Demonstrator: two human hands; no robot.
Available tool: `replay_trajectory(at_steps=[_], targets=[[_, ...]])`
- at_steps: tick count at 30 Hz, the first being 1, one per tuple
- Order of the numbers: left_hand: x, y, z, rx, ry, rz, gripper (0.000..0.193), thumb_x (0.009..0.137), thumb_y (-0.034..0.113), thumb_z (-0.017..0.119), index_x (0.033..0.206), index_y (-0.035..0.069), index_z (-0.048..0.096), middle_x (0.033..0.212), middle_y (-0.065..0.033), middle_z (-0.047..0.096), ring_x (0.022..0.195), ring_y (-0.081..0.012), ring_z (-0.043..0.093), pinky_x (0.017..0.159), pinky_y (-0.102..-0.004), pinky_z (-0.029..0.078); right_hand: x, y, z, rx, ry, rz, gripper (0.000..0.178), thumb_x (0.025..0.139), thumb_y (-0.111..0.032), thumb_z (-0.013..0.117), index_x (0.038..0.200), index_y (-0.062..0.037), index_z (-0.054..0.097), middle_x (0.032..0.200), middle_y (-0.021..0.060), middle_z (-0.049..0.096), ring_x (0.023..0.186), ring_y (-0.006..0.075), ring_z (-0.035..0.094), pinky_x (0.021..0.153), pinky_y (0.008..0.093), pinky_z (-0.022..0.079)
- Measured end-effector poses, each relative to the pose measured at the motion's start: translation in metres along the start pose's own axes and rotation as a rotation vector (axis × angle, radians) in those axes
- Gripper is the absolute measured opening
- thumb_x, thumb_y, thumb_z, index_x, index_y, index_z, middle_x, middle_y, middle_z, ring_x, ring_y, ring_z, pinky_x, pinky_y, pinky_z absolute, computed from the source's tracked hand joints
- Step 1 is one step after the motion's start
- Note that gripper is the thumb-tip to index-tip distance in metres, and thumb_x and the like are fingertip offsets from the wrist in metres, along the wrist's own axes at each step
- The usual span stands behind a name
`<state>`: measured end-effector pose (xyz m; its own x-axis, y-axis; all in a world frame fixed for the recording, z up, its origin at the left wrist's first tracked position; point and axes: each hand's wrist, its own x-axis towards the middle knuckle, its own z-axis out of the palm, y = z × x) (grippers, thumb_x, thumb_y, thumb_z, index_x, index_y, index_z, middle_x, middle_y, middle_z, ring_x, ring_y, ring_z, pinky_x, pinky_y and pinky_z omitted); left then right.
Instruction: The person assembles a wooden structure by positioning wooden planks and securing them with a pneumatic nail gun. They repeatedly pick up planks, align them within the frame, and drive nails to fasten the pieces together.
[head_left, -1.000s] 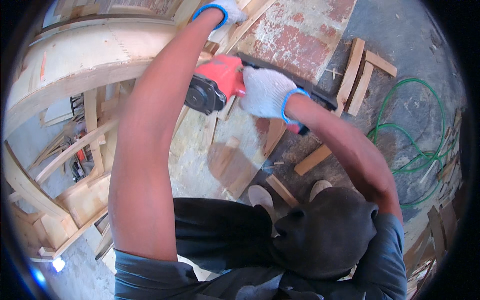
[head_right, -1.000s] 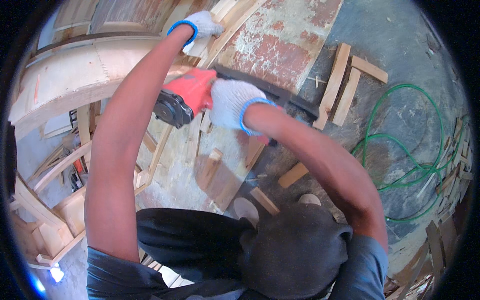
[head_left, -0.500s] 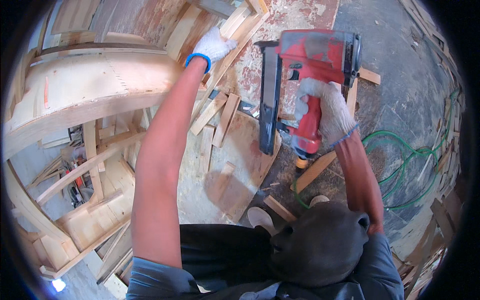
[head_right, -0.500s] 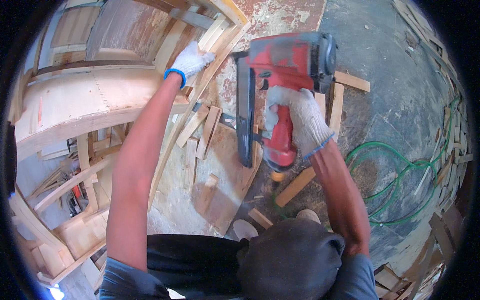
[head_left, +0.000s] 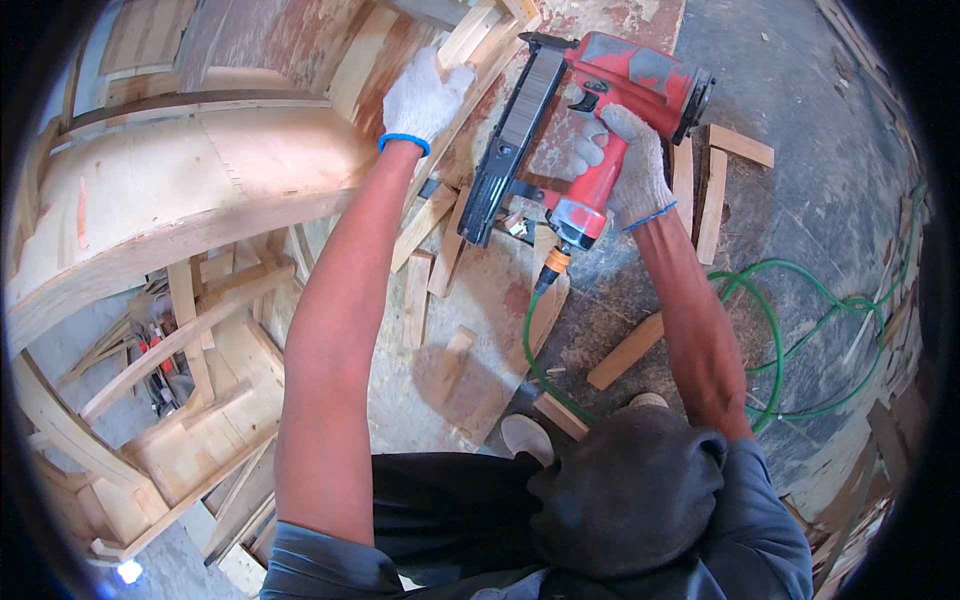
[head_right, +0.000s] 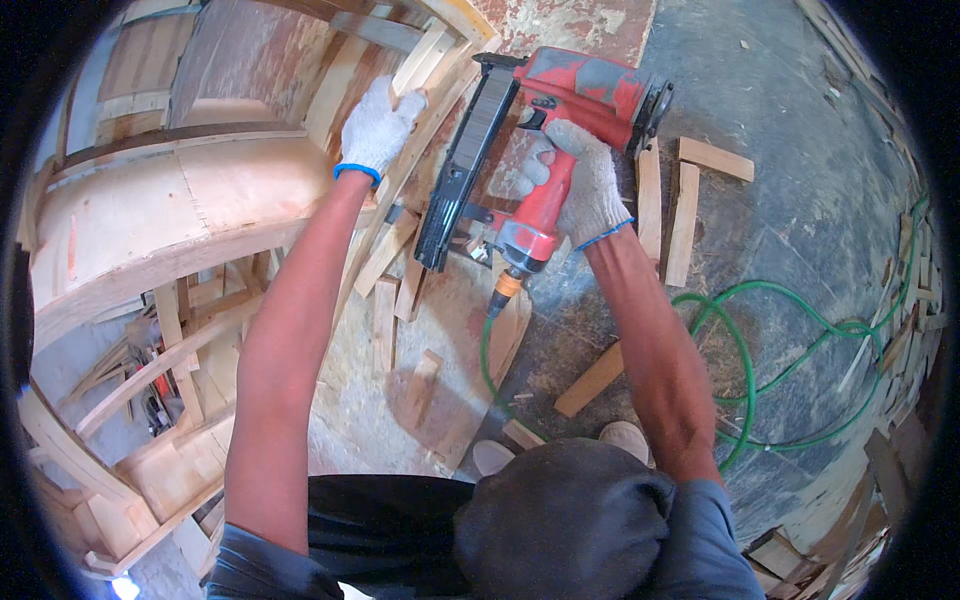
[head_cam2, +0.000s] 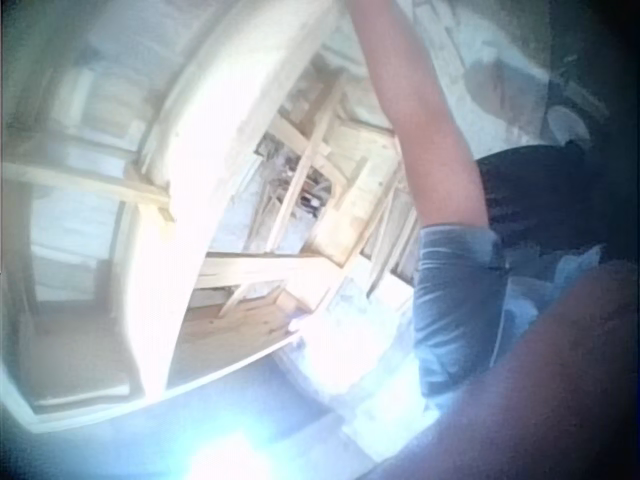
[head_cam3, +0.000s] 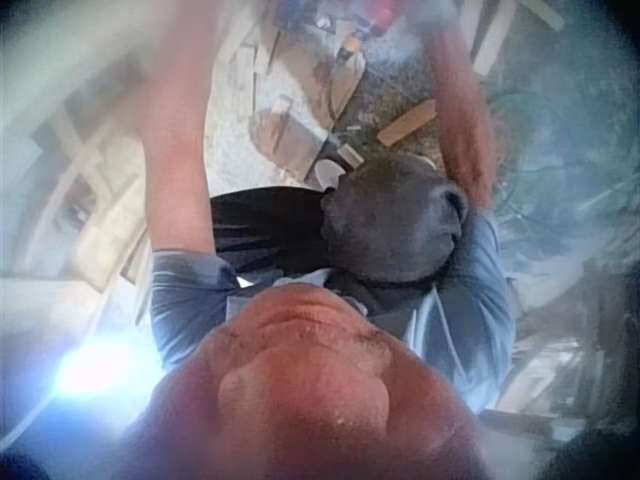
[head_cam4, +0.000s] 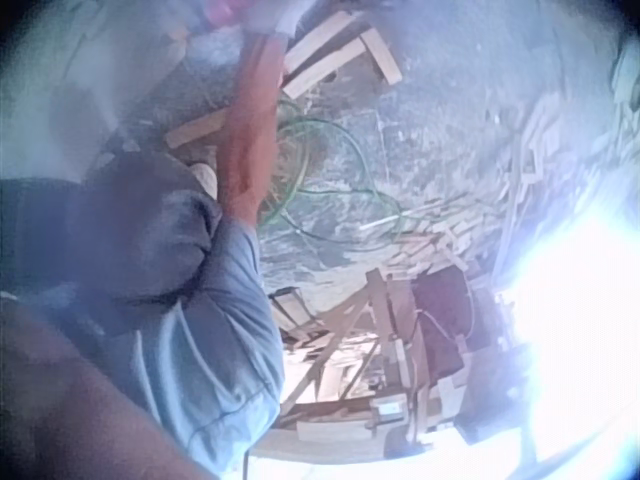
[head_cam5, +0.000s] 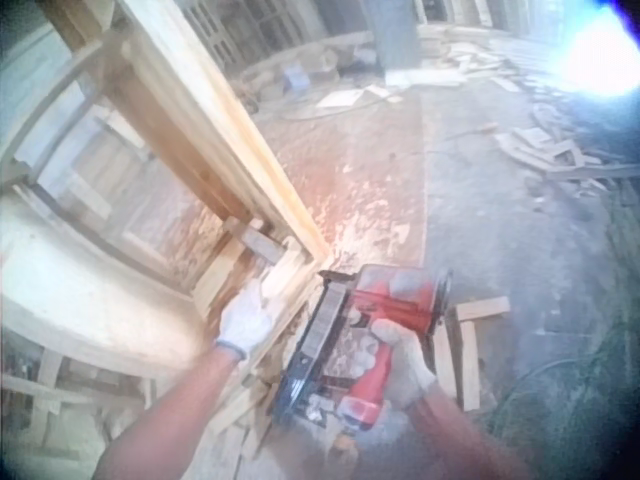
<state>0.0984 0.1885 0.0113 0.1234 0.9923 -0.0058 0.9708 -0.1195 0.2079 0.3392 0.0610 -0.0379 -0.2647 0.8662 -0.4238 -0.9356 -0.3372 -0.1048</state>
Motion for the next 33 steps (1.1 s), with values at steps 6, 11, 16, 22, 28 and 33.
replay_trajectory(at_steps=[6, 11, 16, 22, 28, 33], targets=[[0.0, -0.002, 0.002, -0.105, 0.02, -0.038, 0.06, 0.097, 0.057, 0.049, 0.119, 0.003, 0.062, 0.11, -0.0318, 0.068, 0.107, -0.0477, 0.064, 0.09, -0.0558, 0.049, 0.006, 0.013, -0.006, 0.045, -0.079, 0.012, 0.019, 0.097, -0.025, 0.062, 0.099, -0.0089, 0.053, 0.074, 0.0011, 0.049, 0.061, 0.0184, 0.052, 0.058, 0.0396, 0.05], [0.003, -0.009, 0.002, -0.224, 0.02, -0.021, 0.061, 0.1, 0.057, 0.044, 0.125, 0.005, 0.063, 0.115, -0.0298, 0.068, 0.111, -0.0484, 0.062, 0.095, -0.0542, 0.048, -0.005, 0.018, -0.004, 0.006, -0.025, 0.037, 0.015, 0.096, -0.023, 0.06, 0.094, -0.0094, 0.053, 0.07, 0.002, 0.05, 0.058, 0.0193, 0.051, 0.056, 0.0383, 0.047], [0.011, -0.024, 0.016, -0.488, 0.233, -0.009, 0.06, 0.103, 0.051, 0.044, 0.127, -0.001, 0.064, 0.124, -0.0252, 0.067, 0.118, -0.0404, 0.061, 0.101, -0.0443, 0.045, -0.007, 0.038, 0.002, 0.027, -0.024, 0.079, 0.018, 0.095, -0.026, 0.061, 0.093, -0.0096, 0.054, 0.069, 0.0013, 0.049, 0.056, 0.0183, 0.049, 0.055, 0.0365, 0.046], [0.013, -0.022, 0.013, -0.683, 0.256, -0.076, 0.063, 0.103, 0.05, 0.049, 0.127, -0.006, 0.064, 0.13, -0.0198, 0.067, 0.12, -0.0313, 0.061, 0.103, -0.0381, 0.044, -0.027, 0.038, -0.01, 0.064, -0.092, 0.142, 0.016, 0.094, -0.026, 0.063, 0.093, -0.0115, 0.055, 0.068, -0.0017, 0.048, 0.056, 0.0168, 0.05, 0.054, 0.0367, 0.047], [0.012, -0.037, 0.01, -0.778, 0.261, -0.134, 0.064, 0.102, 0.052, 0.053, 0.124, -0.008, 0.065, 0.122, -0.0173, 0.069, 0.111, -0.0273, 0.061, 0.1, -0.0368, 0.044, -0.03, 0.054, -0.014, -0.024, 0.021, 0.177, 0.017, 0.093, -0.027, 0.064, 0.093, -0.0125, 0.055, 0.067, -0.0016, 0.048, 0.055, 0.0166, 0.051, 0.053, 0.0373, 0.048], [0.012, -0.024, 0.007, -0.84, 0.215, -0.161, 0.062, 0.102, 0.05, 0.053, 0.122, -0.007, 0.066, 0.116, -0.0151, 0.069, 0.105, -0.0257, 0.06, 0.097, -0.0364, 0.045, -0.031, 0.056, -0.012, 0.024, 0.035, 0.176, 0.018, 0.092, -0.028, 0.064, 0.093, -0.0125, 0.055, 0.066, -0.001, 0.048, 0.054, 0.017, 0.05, 0.052, 0.0376, 0.048]])
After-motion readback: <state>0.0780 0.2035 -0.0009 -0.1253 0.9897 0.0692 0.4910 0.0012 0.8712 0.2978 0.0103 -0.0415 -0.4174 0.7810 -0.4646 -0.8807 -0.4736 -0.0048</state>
